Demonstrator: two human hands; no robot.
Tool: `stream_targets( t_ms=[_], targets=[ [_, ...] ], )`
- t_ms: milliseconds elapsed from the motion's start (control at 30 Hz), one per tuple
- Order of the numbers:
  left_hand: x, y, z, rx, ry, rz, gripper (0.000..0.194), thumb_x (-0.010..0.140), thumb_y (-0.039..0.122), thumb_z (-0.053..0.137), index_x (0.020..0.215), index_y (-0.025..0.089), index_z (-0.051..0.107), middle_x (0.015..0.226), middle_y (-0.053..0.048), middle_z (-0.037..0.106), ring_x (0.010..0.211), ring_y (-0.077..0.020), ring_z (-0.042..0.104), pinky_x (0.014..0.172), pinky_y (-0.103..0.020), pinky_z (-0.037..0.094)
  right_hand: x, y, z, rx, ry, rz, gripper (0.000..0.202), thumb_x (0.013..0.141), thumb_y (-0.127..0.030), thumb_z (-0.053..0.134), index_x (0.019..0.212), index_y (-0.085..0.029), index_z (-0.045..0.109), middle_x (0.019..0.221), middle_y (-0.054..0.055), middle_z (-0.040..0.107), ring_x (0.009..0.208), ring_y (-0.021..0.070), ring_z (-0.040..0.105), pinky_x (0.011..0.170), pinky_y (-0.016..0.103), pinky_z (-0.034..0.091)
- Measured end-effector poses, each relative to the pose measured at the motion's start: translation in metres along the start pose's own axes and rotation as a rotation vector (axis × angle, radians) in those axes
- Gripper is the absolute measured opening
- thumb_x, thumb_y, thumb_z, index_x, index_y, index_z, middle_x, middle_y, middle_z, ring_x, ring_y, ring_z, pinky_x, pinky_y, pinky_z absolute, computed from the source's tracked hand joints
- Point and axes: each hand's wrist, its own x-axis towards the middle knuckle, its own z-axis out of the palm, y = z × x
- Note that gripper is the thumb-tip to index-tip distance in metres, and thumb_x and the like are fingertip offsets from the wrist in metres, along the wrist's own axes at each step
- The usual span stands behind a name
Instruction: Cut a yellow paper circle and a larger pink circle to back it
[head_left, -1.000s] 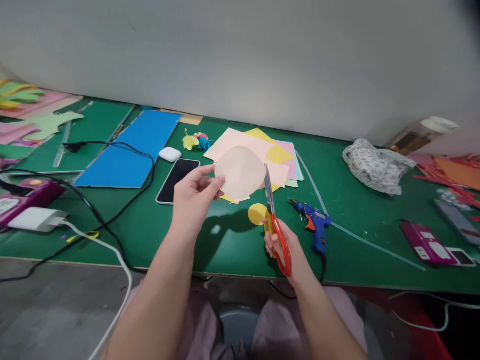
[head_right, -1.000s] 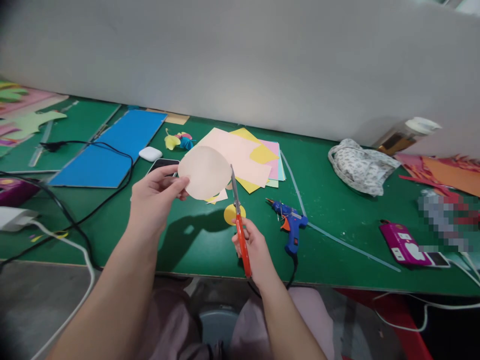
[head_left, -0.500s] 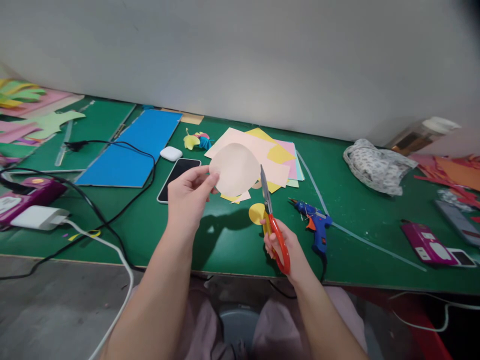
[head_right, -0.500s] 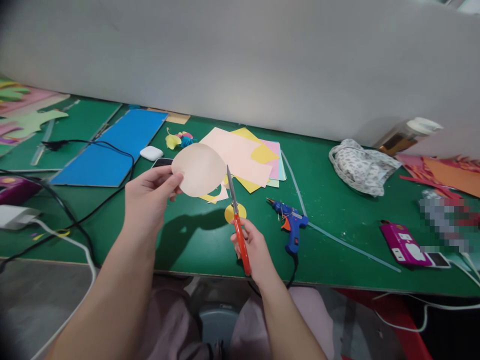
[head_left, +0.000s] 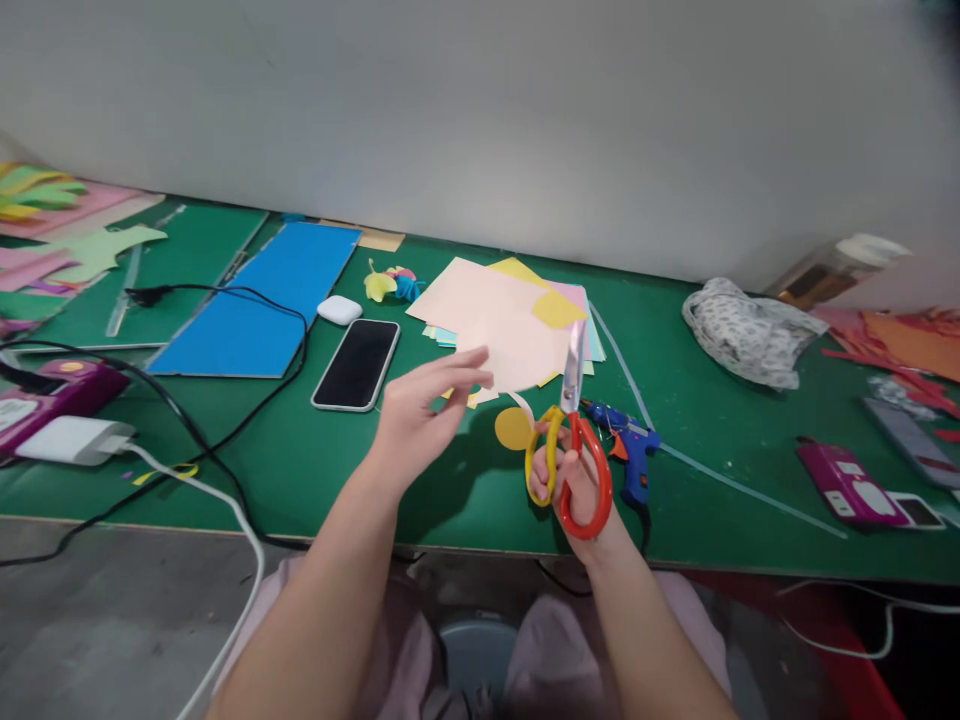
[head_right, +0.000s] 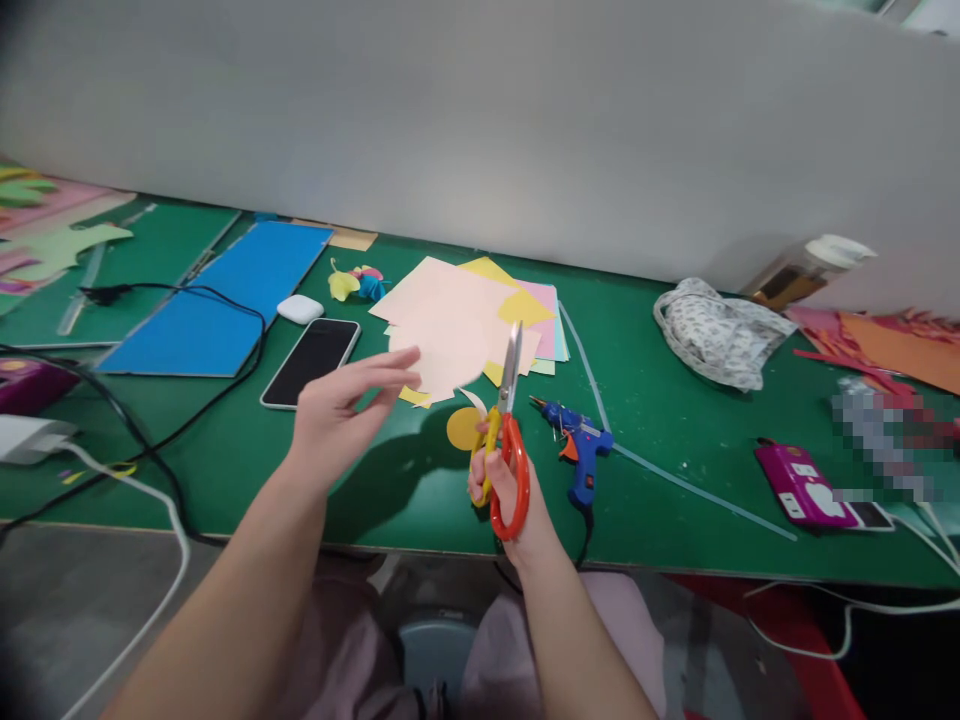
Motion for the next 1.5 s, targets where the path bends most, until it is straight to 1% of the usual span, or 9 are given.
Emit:
stream_targets(
  t_ms=[100, 300, 533, 733, 967, 1067, 1233, 1333, 1500],
  targets=[
    [-0.004, 0.001, 0.005, -0.041, -0.107, 0.006, 0.024, 0.084, 0.010, 0.053, 0.096, 0.017, 0.073, 0.103, -0.007, 0.075, 0.099, -0.0181, 0.070, 0.087, -0.029, 0.056, 0.002, -0.001, 0.000, 0.038, 0.083, -0.033, 0.038, 0.079, -0.048, 0.071, 0.103, -0.024, 0.054, 0.064, -0.007, 0.052, 0.046, 0.0078, 0.046, 0.047, 0.024, 0.039],
    [-0.004, -0.003, 0.017, -0.166, -0.073, -0.208, 0.024, 0.078, 0.020, 0.070, 0.102, 0.018, 0.071, 0.086, -0.004, 0.074, 0.082, -0.0157, 0.070, 0.074, -0.025, 0.057, 0.001, -0.004, 0.002, 0.026, 0.182, -0.045, 0.032, 0.078, -0.038, 0.074, 0.100, -0.025, 0.055, 0.058, -0.008, 0.052, 0.047, 0.0092, 0.046, 0.049, 0.025, 0.040],
    [-0.003, -0.007, 0.023, -0.363, -0.145, -0.395, 0.062, 0.076, 0.017, 0.070, 0.134, 0.029, 0.051, 0.129, -0.009, 0.060, 0.076, -0.0089, 0.062, 0.072, -0.023, 0.052, 0.001, -0.011, 0.004, -0.043, 0.246, -0.030, 0.031, 0.074, -0.030, 0.074, 0.098, -0.023, 0.056, 0.063, -0.007, 0.053, 0.048, 0.0083, 0.045, 0.050, 0.025, 0.039],
    [0.002, -0.009, 0.025, -0.431, 0.055, -0.603, 0.063, 0.069, 0.018, 0.073, 0.129, 0.019, 0.055, 0.078, 0.000, 0.066, 0.069, -0.0109, 0.063, 0.066, -0.023, 0.052, -0.002, -0.012, 0.005, -0.106, 0.209, -0.034, 0.044, 0.078, -0.050, 0.068, 0.110, -0.022, 0.057, 0.066, -0.004, 0.053, 0.050, 0.0098, 0.043, 0.049, 0.024, 0.035],
    [0.004, -0.003, 0.021, -0.411, 0.065, -0.631, 0.072, 0.069, 0.022, 0.075, 0.136, 0.019, 0.050, 0.075, 0.000, 0.069, 0.067, -0.0110, 0.062, 0.065, -0.023, 0.052, -0.003, -0.009, 0.006, -0.159, 0.232, -0.057, 0.043, 0.076, -0.046, 0.070, 0.111, -0.023, 0.058, 0.070, -0.004, 0.052, 0.054, 0.0095, 0.044, 0.050, 0.023, 0.034],
    [0.003, 0.002, 0.017, -0.381, -0.022, -0.659, 0.075, 0.070, 0.022, 0.074, 0.140, 0.021, 0.046, 0.071, 0.001, 0.067, 0.061, -0.0104, 0.059, 0.059, -0.022, 0.049, -0.002, -0.011, 0.006, -0.175, 0.275, -0.026, 0.042, 0.075, -0.038, 0.072, 0.112, -0.024, 0.058, 0.070, -0.004, 0.053, 0.054, 0.0097, 0.045, 0.049, 0.024, 0.034],
    [0.000, 0.005, 0.021, -0.383, -0.311, -0.662, 0.066, 0.074, 0.023, 0.072, 0.136, 0.023, 0.050, 0.066, 0.002, 0.064, 0.055, -0.0103, 0.054, 0.050, -0.022, 0.043, -0.004, -0.014, 0.008, -0.199, 0.303, -0.001, 0.045, 0.069, -0.030, 0.076, 0.111, -0.024, 0.060, 0.086, 0.001, 0.065, 0.070, 0.0174, 0.059, 0.061, 0.031, 0.048],
    [-0.003, 0.005, 0.028, -0.414, -0.325, -0.672, 0.062, 0.075, 0.026, 0.071, 0.133, 0.023, 0.053, 0.060, 0.003, 0.060, 0.057, -0.0119, 0.056, 0.052, -0.023, 0.045, -0.004, -0.013, 0.008, -0.190, 0.305, -0.020, 0.046, 0.068, -0.026, 0.077, 0.111, -0.024, 0.060, 0.105, 0.006, 0.069, 0.090, 0.0255, 0.065, 0.076, 0.039, 0.053],
    [-0.008, 0.010, 0.041, -0.562, -0.402, -0.844, 0.074, 0.070, 0.022, 0.075, 0.138, 0.024, 0.045, 0.073, 0.000, 0.066, 0.063, -0.0124, 0.061, 0.057, -0.023, 0.051, -0.002, -0.010, 0.002, -0.218, 0.422, -0.150, 0.045, 0.073, -0.025, 0.074, 0.115, -0.024, 0.057, 0.114, 0.008, 0.066, 0.101, 0.0270, 0.065, 0.085, 0.043, 0.053]
  ],
)
